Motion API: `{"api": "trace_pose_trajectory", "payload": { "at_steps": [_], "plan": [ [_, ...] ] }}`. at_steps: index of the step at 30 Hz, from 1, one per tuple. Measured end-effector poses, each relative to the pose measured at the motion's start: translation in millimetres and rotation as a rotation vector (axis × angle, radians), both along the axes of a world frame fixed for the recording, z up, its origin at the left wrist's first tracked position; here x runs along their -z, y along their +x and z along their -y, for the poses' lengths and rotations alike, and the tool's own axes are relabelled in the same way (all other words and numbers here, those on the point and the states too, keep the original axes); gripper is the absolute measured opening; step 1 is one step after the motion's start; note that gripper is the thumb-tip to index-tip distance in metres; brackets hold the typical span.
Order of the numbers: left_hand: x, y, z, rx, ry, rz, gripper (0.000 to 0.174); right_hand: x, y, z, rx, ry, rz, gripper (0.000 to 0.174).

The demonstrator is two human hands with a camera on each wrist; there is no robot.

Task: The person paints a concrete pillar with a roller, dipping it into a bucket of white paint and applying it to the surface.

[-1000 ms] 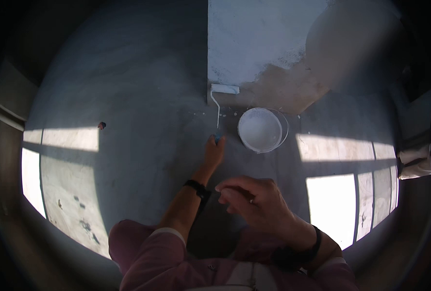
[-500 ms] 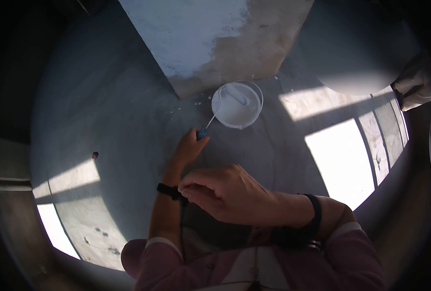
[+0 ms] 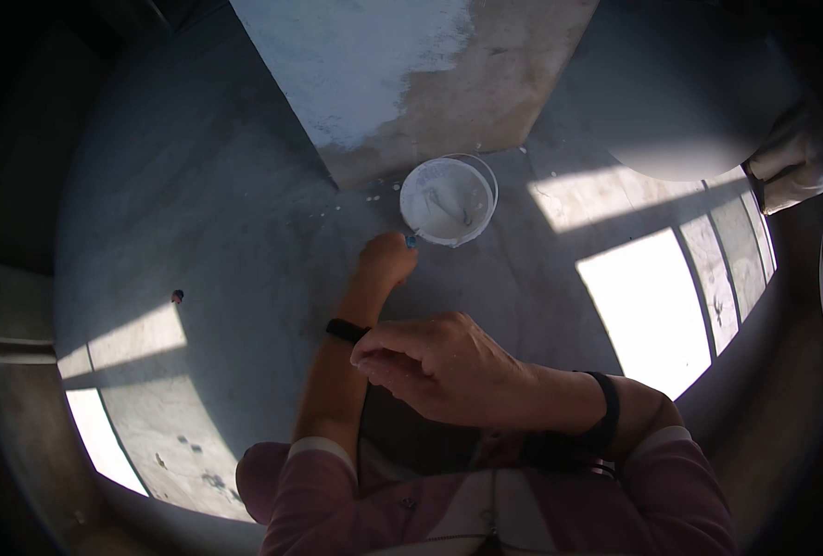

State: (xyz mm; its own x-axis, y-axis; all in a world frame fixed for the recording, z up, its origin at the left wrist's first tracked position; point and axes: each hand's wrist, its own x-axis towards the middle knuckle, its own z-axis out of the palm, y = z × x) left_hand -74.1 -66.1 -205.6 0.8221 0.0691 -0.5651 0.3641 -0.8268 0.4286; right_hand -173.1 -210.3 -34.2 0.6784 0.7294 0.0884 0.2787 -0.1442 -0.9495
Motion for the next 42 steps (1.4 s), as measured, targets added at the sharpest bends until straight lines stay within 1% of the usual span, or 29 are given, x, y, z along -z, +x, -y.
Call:
{"api": "trace_pose_trajectory", "payload": {
  "at_steps": [3,5,6,8,9,11,12,14,15,17,18,20,21,23,24,26,29,30,32,36,39,41,42],
  "plan": [
    [9,3,-4,-0.013,-0.030,-0.013,0.027,3,-1,-2,0.011,0.023,-0.018,0.013],
    [19,2,-13,-0.166,-0.235,-0.059,0.031,5,-1,-1,0.006,0.016,-0.010,0.013],
    [24,0,-19,-0.166,-0.232,-0.058,0.031,6,-1,-1,0.004,0.012,-0.003,0.014],
    [26,-7,-35,-0.213,-0.545,-0.094,0.031,6,-2,-1,0.008,0.028,0.003,0.014],
    [27,-11,-42,-0.207,-0.542,-0.096,0.031,6,-3,-2,0.011,0.039,0.011,0.014],
    [23,-16,-50,-0.309,-0.739,-0.217,0.033,3,-2,-2,0.011,0.020,0.006,0.014],
    [27,-19,-57,-0.302,-0.735,-0.220,0.033,2,-2,-2,0.002,0.001,0.000,0.014],
    [35,-25,-68,-0.373,-1.110,-0.428,0.034,3,-3,-4,0.010,0.017,0.008,0.014],
    [40,-30,-70,-0.369,-1.107,-0.428,0.034,3,-4,-5,0.011,0.028,0.019,0.015],
    [39,-42,-68,-0.506,-1.311,-0.510,0.034,2,-4,-7,0.014,0.034,0.012,0.014],
    [36,-50,-66,-0.501,-1.311,-0.510,0.034,2,-4,-7,0.012,0.039,0.004,0.014],
    [20,-66,-56,-0.632,-1.474,-0.416,0.027,7,-4,-8,0.022,0.058,0.038,0.013],
    [27,-68,-57,-0.630,-1.475,-0.416,0.027,8,-5,-9,0.031,0.080,0.069,0.013],
    [47,-67,-60,-0.598,-1.654,-0.531,0.027,6,-4,-8,0.022,0.074,0.075,0.013],
    [53,-67,-61,-0.597,-1.655,-0.530,0.027,6,-4,-9,0.013,0.069,0.079,0.013],
    [55,-67,-57,-0.681,-1.673,-0.582,0.031,7,-3,-9,0.007,0.063,0.076,0.013],
    [52,-73,-52,-0.738,-1.702,-0.542,0.032,8,-2,-9,0.000,0.064,0.080,0.013],
    [56,-72,-54,-0.738,-1.702,-0.541,0.032,8,-2,-9,-0.002,0.070,0.088,0.013],
    [69,-71,-57,-0.636,-1.798,-0.593,0.032,8,-2,-8,-0.006,0.062,0.095,0.013],
    [82,-74,-60,-0.641,-1.831,-0.579,0.032,9,-3,-8,0.003,0.069,0.092,0.013],
    [79,-76,-56,-0.651,-1.842,-0.582,0.031,10,-2,-8,0.007,0.064,0.098,0.013],
    [63,-79,-51,-0.875,-1.619,-0.446,0.031,12,-3,-9,0.013,0.071,0.090,0.013],
    [63,-80,-51,-0.876,-1.619,-0.447,0.031,12,-3,-9,0.019,0.077,0.083,0.013]
  ]
}}
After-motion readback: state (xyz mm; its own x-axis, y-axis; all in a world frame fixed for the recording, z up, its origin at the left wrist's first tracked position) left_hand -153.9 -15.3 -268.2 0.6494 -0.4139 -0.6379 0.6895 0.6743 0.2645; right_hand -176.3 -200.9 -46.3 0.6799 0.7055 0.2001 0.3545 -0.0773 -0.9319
